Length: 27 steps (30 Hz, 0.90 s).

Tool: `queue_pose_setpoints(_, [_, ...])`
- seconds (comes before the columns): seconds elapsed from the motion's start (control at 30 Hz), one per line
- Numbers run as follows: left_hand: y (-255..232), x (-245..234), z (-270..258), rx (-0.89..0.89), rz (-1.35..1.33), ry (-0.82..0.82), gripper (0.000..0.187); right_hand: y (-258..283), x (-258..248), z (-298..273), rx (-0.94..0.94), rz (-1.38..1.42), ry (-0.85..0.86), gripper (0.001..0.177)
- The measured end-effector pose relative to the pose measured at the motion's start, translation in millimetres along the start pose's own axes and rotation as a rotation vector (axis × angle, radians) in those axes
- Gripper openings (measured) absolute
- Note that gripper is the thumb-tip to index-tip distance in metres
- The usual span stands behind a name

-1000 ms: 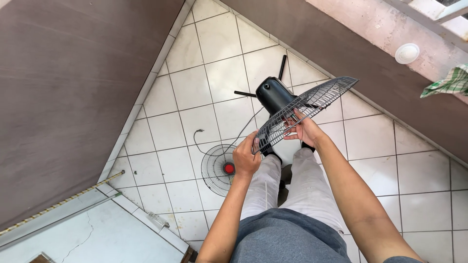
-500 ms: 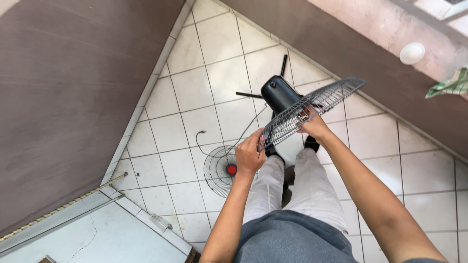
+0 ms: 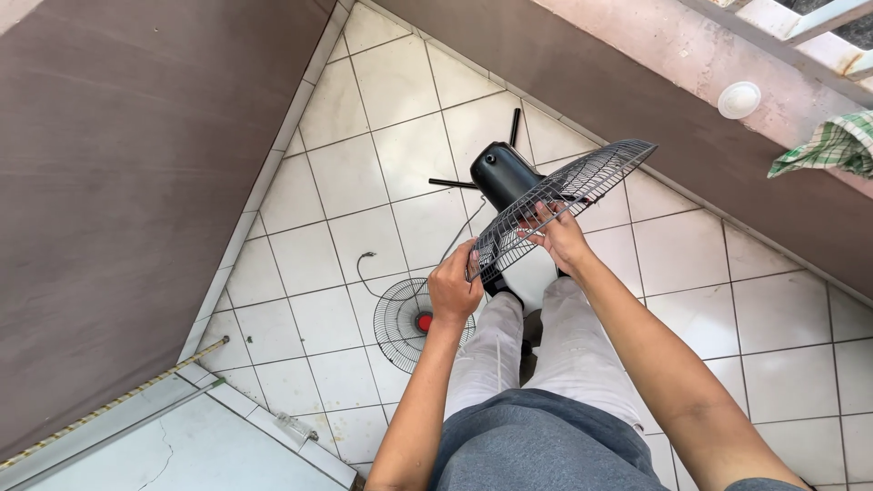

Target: Dismantling an electric standing fan by removing the grill, blades, and housing.

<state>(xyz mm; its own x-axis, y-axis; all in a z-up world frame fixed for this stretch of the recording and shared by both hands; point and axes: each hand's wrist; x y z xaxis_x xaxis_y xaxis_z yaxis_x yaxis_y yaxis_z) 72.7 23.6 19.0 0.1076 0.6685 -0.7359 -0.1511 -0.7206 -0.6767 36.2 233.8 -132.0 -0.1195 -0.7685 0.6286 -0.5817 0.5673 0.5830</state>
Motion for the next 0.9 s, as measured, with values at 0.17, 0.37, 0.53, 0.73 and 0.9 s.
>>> queue_pose_setpoints(0.17, [2.4, -1.1, -1.9, -0.025, 0.001, 0.034, 0.02, -5.3, 11.5, -1.0, -0.14, -0.079, -0.07, 0.027])
queue_pose_setpoints(0.37, [6.2, 3.1, -5.4, 0.022, 0.037, 0.019, 0.023, 3.1, 12.0, -14.7, -0.469, -1.152, -0.177, 0.033])
queue_pose_setpoints(0.53, [8.1, 1.8, -14.9, -0.026, 0.026, 0.032, 0.021, 10.3, 34.2, -39.2, -0.531, -1.474, -0.12, 0.031])
queue_pose_setpoints(0.73, [11.5, -0.8, -21.3, -0.019, -0.006, 0.035, 0.018, -45.2, -7.8, -6.2, -0.323, -0.256, -0.143, 0.044])
queue_pose_setpoints(0.9, [6.6, -2.2, -27.0, -0.025, -0.01, 0.03, 0.018, -20.3, 8.0, -17.6, 0.153, 0.207, -0.014, 0.064])
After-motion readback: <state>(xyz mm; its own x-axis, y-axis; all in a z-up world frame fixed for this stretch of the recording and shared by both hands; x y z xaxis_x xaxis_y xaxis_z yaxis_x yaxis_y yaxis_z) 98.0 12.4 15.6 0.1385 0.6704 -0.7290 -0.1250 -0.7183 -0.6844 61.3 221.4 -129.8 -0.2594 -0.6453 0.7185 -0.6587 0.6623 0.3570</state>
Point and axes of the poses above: each hand's wrist, its own z-axis towards the middle knuckle, its own x-axis out of the palm, y = z × x, and after that the axes turned 11 degrees about y, right-handed
